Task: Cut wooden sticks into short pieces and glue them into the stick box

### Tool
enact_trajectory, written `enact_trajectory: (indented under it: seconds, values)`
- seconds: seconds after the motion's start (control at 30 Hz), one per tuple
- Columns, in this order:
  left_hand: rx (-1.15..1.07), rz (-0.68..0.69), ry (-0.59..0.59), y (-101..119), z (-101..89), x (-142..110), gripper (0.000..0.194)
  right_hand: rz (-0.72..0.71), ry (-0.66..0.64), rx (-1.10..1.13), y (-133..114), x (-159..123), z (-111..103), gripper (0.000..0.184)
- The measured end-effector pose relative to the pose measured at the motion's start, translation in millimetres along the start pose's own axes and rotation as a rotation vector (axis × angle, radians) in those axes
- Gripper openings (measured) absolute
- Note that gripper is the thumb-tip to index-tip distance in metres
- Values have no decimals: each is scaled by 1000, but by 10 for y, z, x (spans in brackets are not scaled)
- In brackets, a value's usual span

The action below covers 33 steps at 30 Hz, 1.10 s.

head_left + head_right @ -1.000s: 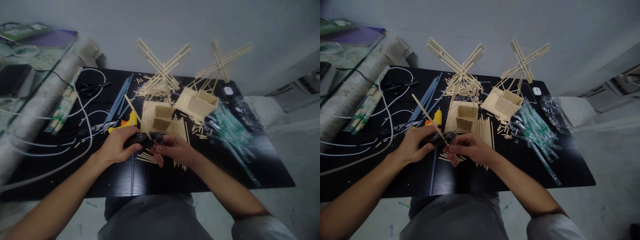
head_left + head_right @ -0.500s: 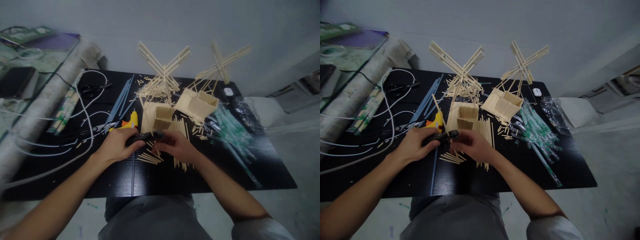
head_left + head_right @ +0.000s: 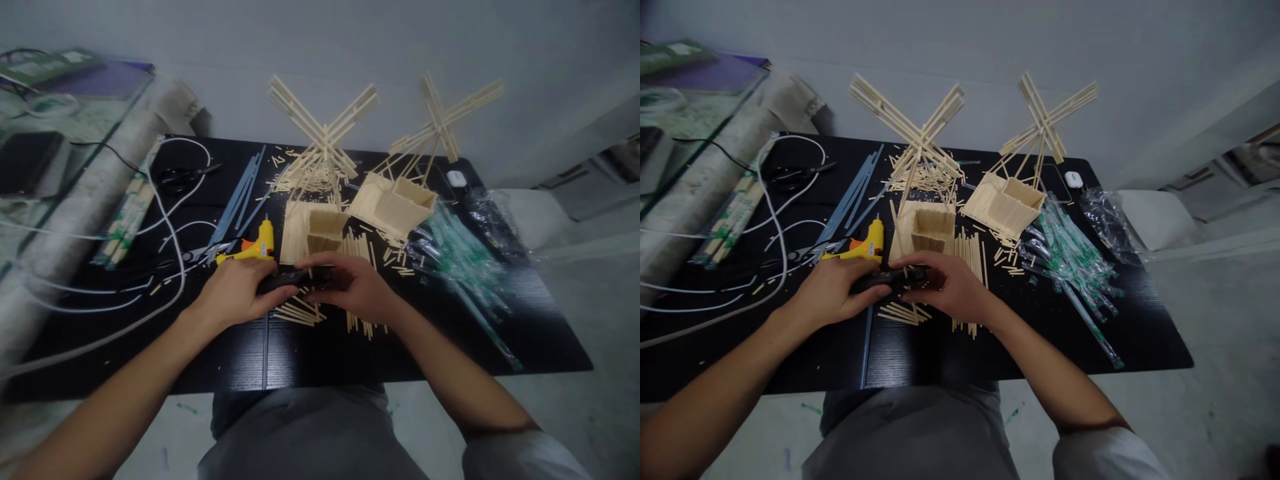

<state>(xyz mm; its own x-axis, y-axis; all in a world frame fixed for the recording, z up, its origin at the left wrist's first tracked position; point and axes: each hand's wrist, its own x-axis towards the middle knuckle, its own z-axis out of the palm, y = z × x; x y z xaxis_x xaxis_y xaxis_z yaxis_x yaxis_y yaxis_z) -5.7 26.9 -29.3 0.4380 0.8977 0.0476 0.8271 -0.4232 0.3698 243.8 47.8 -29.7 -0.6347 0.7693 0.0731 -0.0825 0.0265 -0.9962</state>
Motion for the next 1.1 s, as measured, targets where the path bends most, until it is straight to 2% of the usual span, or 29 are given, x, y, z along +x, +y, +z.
enact_trajectory:
  seconds: [0.27,0.4,0.47,0.57,0.7,0.8,0.93,1.1]
  values:
    - [161,-96,27,-11,-20,-9,63,7,51,-70,8,4,-8,45]
    - [197,-192,61,-70,-83,8,68,8,127,-101,-55,-9,-1,45]
    - [106,-257,129,-103,-121,17,67,-9,168,-106,-75,-19,11,45]
    - [-204,-322,253,-131,-134,26,61,-22,164,-117,-66,-29,36,44]
    - [-735,-404,338,-83,-47,32,51,-1,31,-160,13,-30,83,42]
    - [-962,-445,340,0,14,38,42,6,-81,-202,87,-32,128,40]
    - [-1079,-452,352,65,33,37,33,-25,-170,-299,133,-38,164,38]
    - [-1045,-447,378,36,42,25,31,-85,-223,-391,104,-34,159,40]
